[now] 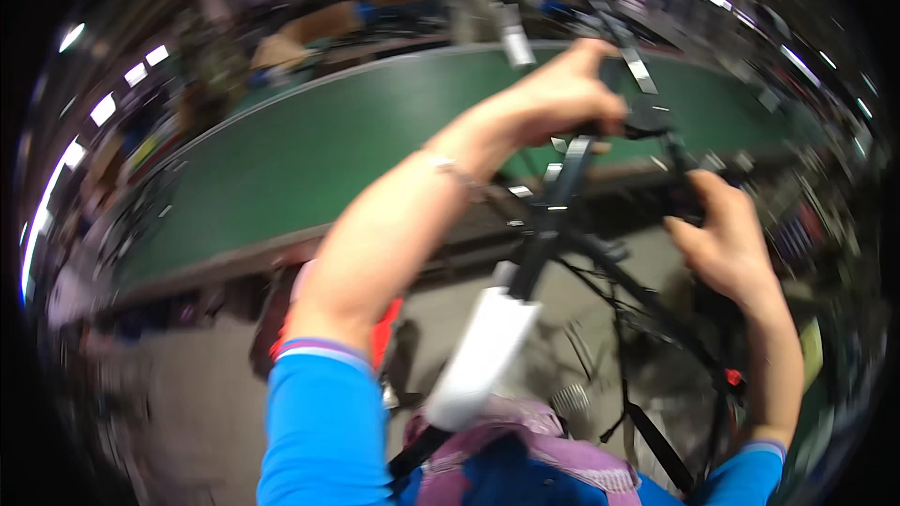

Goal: The person assembles bicycle racks by attaching red plastic caps to the ends of metal tubes using a hydraulic press. They pick up a rack from the conveyor, position it under the press, insert a cap, and operate the press to secure it. The process is repeated for multiple racks.

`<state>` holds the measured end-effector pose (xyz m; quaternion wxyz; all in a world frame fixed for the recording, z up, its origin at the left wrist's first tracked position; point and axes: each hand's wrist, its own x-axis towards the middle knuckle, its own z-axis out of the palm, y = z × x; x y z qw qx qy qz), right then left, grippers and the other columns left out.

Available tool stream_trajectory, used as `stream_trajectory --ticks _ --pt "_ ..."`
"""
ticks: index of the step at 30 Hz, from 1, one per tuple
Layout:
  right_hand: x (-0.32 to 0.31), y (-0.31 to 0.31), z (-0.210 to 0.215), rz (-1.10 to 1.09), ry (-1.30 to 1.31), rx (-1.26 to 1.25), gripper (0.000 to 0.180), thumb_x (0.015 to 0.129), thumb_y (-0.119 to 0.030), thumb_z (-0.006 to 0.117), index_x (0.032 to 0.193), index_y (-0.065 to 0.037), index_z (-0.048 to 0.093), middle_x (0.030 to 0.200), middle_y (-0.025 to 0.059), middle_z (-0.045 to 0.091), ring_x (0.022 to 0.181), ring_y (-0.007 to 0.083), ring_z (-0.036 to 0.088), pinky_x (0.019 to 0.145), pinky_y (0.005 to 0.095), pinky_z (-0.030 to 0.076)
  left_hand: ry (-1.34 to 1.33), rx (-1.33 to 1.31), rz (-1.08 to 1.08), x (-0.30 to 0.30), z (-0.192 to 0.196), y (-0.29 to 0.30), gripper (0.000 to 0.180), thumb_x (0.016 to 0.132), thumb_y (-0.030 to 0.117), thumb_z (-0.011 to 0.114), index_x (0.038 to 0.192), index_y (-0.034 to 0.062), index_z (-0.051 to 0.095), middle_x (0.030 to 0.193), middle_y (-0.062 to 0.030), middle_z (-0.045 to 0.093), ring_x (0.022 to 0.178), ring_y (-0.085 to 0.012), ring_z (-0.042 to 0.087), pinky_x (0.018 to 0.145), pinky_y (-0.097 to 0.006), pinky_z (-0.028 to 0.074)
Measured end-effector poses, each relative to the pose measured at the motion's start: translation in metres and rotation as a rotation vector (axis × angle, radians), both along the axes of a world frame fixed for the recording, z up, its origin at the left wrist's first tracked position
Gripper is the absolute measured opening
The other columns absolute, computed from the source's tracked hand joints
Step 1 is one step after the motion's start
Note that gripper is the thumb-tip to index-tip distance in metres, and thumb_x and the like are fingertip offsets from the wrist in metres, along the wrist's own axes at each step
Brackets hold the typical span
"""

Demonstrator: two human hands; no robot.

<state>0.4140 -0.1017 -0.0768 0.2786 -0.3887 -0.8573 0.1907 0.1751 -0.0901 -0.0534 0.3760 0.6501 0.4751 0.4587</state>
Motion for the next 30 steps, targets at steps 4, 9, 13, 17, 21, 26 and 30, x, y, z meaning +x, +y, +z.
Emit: stream_trajectory --ticks 4,9,13,17,21,26,30 --pt "0.027 -0.016 -0.037 -0.055 -0.181 -0.009 0.028 0.073 -0.015 0.062 0.084 0.007 0.050 0.070 0.0276 0.059 0.070 0.0446 0.061 0.062 0.0495 0.049 -0.204 -0.246 -0.195 0.022 -0.044 0.006 0.072 0.068 -0.007 0.060 0.134 0.0113 0.036 0.088 -0.0068 0.047 0.059 -0.0158 0.056 0.049 -0.031 0.051" --pt "0.049 -0.066 -0.091 -0.116 -0.225 -0.149 0.032 0.079 -0.017 0.061 0.090 0.008 0.046 0.068 0.0261 0.059 0.069 0.0464 0.061 0.064 0.0520 0.050 -0.251 -0.412 -0.354 0.049 -0.110 0.001 0.076 0.065 -0.010 0.063 0.133 0.0130 0.037 0.089 -0.0063 0.046 0.054 -0.0178 0.057 0.047 -0.032 0.054" --pt "0.067 -0.096 -0.133 -0.176 -0.191 -0.287 0.032 0.082 -0.018 0.062 0.094 0.007 0.044 0.066 0.0264 0.059 0.067 0.0460 0.060 0.061 0.0515 0.049 -0.485 -0.568 -0.521 0.068 -0.165 -0.008 0.071 0.074 -0.004 0.063 0.135 0.0146 0.032 0.084 -0.0088 0.049 0.053 -0.0206 0.058 0.044 -0.036 0.056" --pt "0.090 -0.104 -0.159 -0.245 -0.141 -0.386 0.049 0.084 -0.019 0.062 0.120 0.005 0.039 0.072 0.0252 0.061 0.072 0.0457 0.060 0.064 0.0510 0.047 -0.693 -0.697 -0.512 0.099 -0.192 -0.016 0.064 0.082 0.004 0.063 0.136 0.0168 0.032 0.085 -0.0095 0.049 0.055 -0.0206 0.058 0.043 -0.038 0.057" --pt "0.116 -0.106 -0.181 -0.296 -0.091 -0.530 0.058 0.083 -0.020 0.064 0.130 -0.001 0.036 0.085 0.0263 0.063 0.082 0.0446 0.061 0.071 0.0497 0.047 -0.655 -0.706 -0.495 0.130 -0.213 -0.017 0.054 0.091 0.007 0.057 0.138 0.0188 0.031 0.085 -0.0086 0.051 0.053 -0.0185 0.055 0.040 -0.033 0.051" --pt "0.154 -0.087 -0.210 -0.390 -0.012 -0.546 0.058 0.081 -0.019 0.065 0.132 -0.006 0.039 0.089 0.0251 0.064 0.088 0.0446 0.061 0.075 0.0495 0.047 -0.607 -0.734 -0.532 0.172 -0.237 0.007 0.050 0.094 0.007 0.052 0.138 0.0162 0.030 0.070 -0.0059 0.047 0.045 -0.0155 0.050 0.039 -0.030 0.047" --pt "0.183 -0.063 -0.230 -0.410 -0.094 -0.613 0.061 0.084 -0.021 0.062 0.134 0.000 0.033 0.085 0.0262 0.064 0.083 0.0446 0.062 0.075 0.0513 0.048 -0.510 -0.767 -0.503 0.197 -0.258 0.022 0.049 0.094 0.007 0.053 0.137 0.0148 0.030 0.070 -0.0070 0.049 0.042 -0.0133 0.050 0.037 -0.028 0.046"
